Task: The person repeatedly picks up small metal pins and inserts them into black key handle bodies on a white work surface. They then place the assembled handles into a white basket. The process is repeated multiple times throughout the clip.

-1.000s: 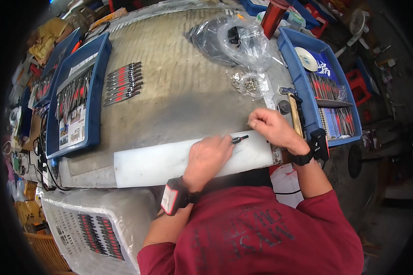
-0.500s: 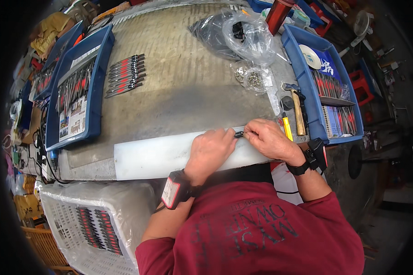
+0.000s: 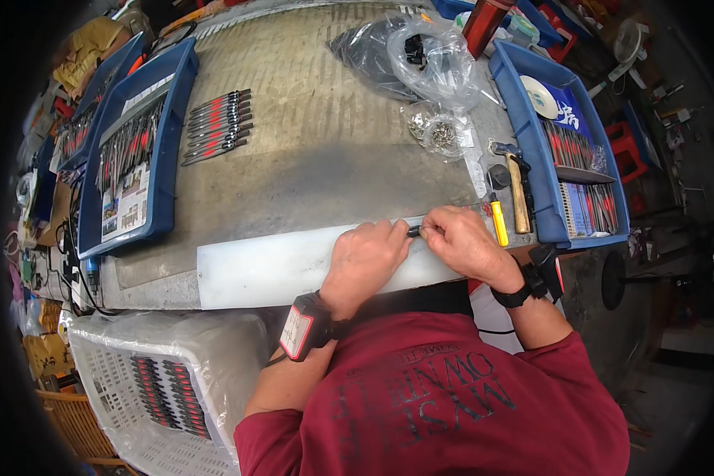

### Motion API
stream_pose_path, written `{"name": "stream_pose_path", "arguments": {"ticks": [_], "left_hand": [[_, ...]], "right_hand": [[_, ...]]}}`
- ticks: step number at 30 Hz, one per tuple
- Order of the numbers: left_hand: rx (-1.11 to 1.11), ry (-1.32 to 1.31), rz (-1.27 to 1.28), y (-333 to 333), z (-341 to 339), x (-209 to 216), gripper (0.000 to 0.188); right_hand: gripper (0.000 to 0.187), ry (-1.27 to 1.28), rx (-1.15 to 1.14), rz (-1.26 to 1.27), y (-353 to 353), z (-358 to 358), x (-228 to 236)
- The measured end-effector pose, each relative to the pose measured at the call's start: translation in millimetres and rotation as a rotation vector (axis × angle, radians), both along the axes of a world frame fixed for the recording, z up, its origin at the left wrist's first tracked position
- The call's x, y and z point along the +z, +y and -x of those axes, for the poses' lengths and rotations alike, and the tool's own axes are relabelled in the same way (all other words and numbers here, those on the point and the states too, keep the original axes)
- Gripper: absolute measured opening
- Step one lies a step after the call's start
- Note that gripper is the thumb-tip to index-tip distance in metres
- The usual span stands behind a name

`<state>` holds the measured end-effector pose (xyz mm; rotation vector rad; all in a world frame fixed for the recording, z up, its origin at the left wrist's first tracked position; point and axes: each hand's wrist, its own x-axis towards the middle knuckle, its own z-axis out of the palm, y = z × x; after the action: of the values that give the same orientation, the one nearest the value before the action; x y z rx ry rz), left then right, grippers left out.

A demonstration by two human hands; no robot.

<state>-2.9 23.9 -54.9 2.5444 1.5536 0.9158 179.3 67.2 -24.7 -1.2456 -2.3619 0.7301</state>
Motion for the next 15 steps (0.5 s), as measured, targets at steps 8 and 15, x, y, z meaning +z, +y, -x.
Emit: {"name": "stream_pose_path", "arguments": {"ticks": [8, 15], "left_hand": [[0.015, 0.012, 0.046, -1.1, -0.1, -0.4, 0.020], [0.036, -0.072, 0.028, -0.2, 0.7, 1.4, 0.018]], "right_hand": [[0.018, 0.060, -0.041, 0.084, 4.1, -3.0, -1.7], [0.024, 0.091, -0.089, 0.263, 9.4, -11.3, 8.2]]}}
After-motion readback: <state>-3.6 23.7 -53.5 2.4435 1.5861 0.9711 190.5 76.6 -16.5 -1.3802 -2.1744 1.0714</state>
